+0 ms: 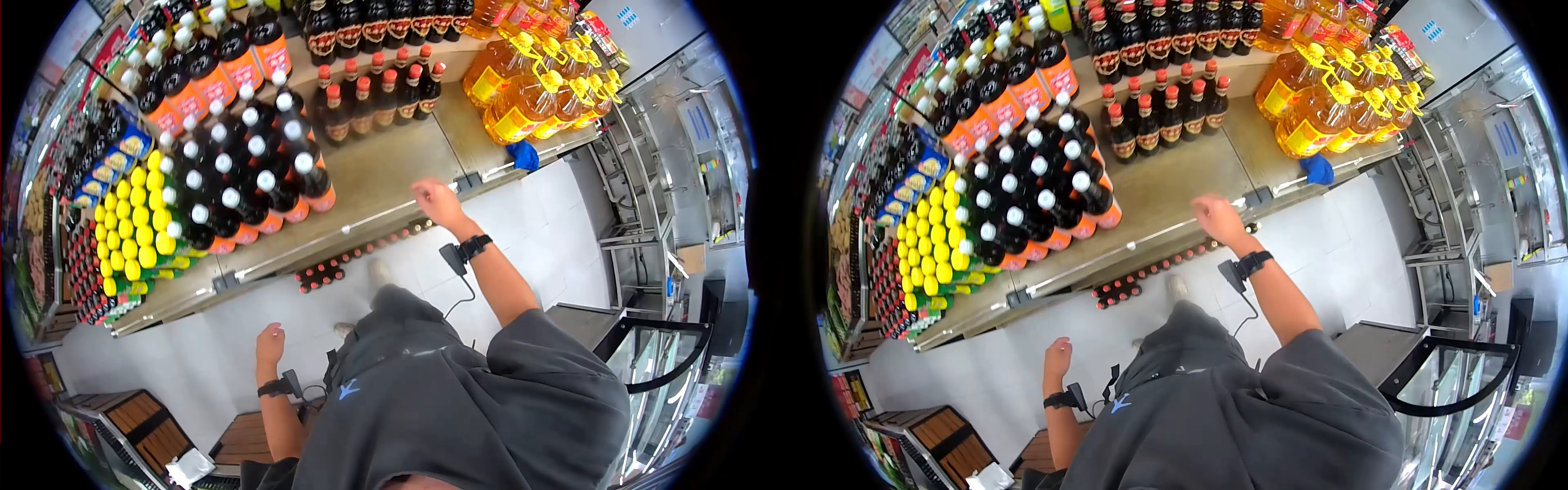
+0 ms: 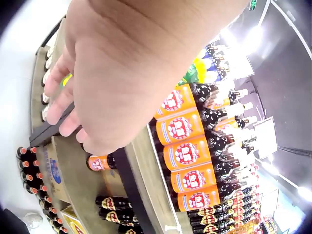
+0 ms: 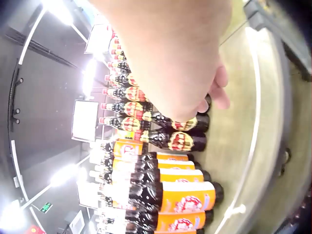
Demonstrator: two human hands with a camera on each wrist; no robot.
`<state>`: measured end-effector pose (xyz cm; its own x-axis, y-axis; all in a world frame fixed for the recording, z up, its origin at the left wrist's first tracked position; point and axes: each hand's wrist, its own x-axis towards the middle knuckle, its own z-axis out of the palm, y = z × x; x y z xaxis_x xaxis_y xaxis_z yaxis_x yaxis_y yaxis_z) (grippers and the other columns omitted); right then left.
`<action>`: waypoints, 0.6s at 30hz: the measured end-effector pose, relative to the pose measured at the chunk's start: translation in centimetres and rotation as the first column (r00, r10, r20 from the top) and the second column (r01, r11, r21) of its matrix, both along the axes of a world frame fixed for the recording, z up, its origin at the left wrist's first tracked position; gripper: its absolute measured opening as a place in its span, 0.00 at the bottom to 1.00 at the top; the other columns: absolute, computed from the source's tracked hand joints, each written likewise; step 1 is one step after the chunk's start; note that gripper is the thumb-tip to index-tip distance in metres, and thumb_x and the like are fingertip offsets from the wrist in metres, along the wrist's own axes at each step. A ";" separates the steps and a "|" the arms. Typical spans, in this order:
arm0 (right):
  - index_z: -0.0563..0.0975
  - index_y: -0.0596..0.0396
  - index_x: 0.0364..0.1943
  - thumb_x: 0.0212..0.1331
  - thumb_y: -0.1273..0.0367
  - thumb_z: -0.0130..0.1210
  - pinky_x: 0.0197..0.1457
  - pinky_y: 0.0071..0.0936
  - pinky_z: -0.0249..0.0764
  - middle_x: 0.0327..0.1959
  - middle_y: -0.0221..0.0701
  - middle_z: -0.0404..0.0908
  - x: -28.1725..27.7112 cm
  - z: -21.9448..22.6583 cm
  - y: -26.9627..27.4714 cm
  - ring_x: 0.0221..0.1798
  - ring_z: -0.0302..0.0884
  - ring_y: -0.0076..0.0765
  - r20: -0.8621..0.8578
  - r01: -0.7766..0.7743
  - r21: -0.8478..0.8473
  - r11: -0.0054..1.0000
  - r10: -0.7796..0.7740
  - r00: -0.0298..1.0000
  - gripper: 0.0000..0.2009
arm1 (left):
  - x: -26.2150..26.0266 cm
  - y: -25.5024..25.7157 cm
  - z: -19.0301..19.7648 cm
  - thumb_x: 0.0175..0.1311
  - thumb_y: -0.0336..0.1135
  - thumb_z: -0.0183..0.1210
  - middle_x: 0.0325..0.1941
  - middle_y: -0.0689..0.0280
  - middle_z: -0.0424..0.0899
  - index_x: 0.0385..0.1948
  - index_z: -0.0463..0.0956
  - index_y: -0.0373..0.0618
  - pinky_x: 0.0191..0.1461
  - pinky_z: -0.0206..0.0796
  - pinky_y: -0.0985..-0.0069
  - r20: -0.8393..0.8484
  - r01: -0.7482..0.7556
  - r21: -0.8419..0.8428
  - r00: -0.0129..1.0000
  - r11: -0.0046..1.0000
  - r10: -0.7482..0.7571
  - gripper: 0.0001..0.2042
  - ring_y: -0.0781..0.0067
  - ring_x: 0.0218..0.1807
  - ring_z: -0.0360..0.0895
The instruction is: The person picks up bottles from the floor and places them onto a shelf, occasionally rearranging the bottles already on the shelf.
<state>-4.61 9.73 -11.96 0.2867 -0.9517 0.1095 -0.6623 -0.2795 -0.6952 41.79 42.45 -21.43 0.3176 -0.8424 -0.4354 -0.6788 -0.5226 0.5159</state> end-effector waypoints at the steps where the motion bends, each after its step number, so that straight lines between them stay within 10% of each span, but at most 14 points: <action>1: 0.81 0.55 0.40 0.58 0.73 0.56 0.44 0.38 0.77 0.38 0.42 0.84 -0.4 1.1 -2.5 0.42 0.82 0.51 -0.005 -0.006 -0.050 0.999 0.006 1.000 0.08 | -1.2 -1.8 0.8 0.63 0.37 0.55 0.42 0.48 0.86 0.45 0.81 0.42 0.51 0.75 0.62 0.007 0.004 -0.004 1.000 1.000 -0.004 0.14 0.48 0.46 0.84; 7: 0.80 0.54 0.42 0.54 0.73 0.57 0.47 0.40 0.77 0.41 0.40 0.81 -0.5 7.4 -16.6 0.45 0.79 0.51 0.068 -0.056 -0.324 0.944 0.083 0.994 0.11 | -9.4 -12.4 6.8 0.61 0.39 0.60 0.41 0.50 0.86 0.43 0.82 0.41 0.51 0.75 0.65 -0.184 0.183 0.056 0.968 0.982 -0.170 0.14 0.51 0.45 0.84; 13: 0.78 0.51 0.45 0.55 0.72 0.56 0.49 0.39 0.75 0.46 0.35 0.79 4.8 9.8 -24.9 0.53 0.76 0.44 -0.348 -0.388 -0.550 0.740 0.219 0.911 0.12 | -19.1 -23.3 15.2 0.64 0.37 0.59 0.40 0.52 0.86 0.46 0.80 0.38 0.48 0.75 0.67 -0.351 0.365 -0.149 0.849 0.919 -0.394 0.14 0.55 0.42 0.84; 16: 0.78 0.53 0.44 0.55 0.72 0.53 0.49 0.40 0.75 0.45 0.35 0.80 6.6 9.1 -26.8 0.53 0.76 0.43 -0.719 -0.486 -0.255 0.836 0.173 0.674 0.11 | -21.7 -28.4 17.9 0.64 0.36 0.60 0.41 0.53 0.86 0.47 0.80 0.38 0.47 0.74 0.68 -0.368 0.379 -0.073 0.849 0.923 -0.378 0.14 0.57 0.42 0.84; 18: 0.81 0.57 0.39 0.57 0.71 0.51 0.48 0.39 0.77 0.44 0.38 0.80 6.8 7.9 -28.0 0.52 0.77 0.44 -0.673 -0.487 -0.179 0.855 0.255 0.694 0.10 | -23.1 -31.6 21.5 0.63 0.34 0.60 0.41 0.53 0.86 0.46 0.80 0.38 0.46 0.74 0.68 -0.273 0.332 -0.228 0.881 0.915 -0.388 0.12 0.57 0.41 0.84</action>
<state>2.23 -18.23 -4.09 0.7208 -0.6909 0.0557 -0.6919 -0.7220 -0.0027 18.71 10.86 0.06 -0.1473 -0.9419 -0.3019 -0.5970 -0.1587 0.7864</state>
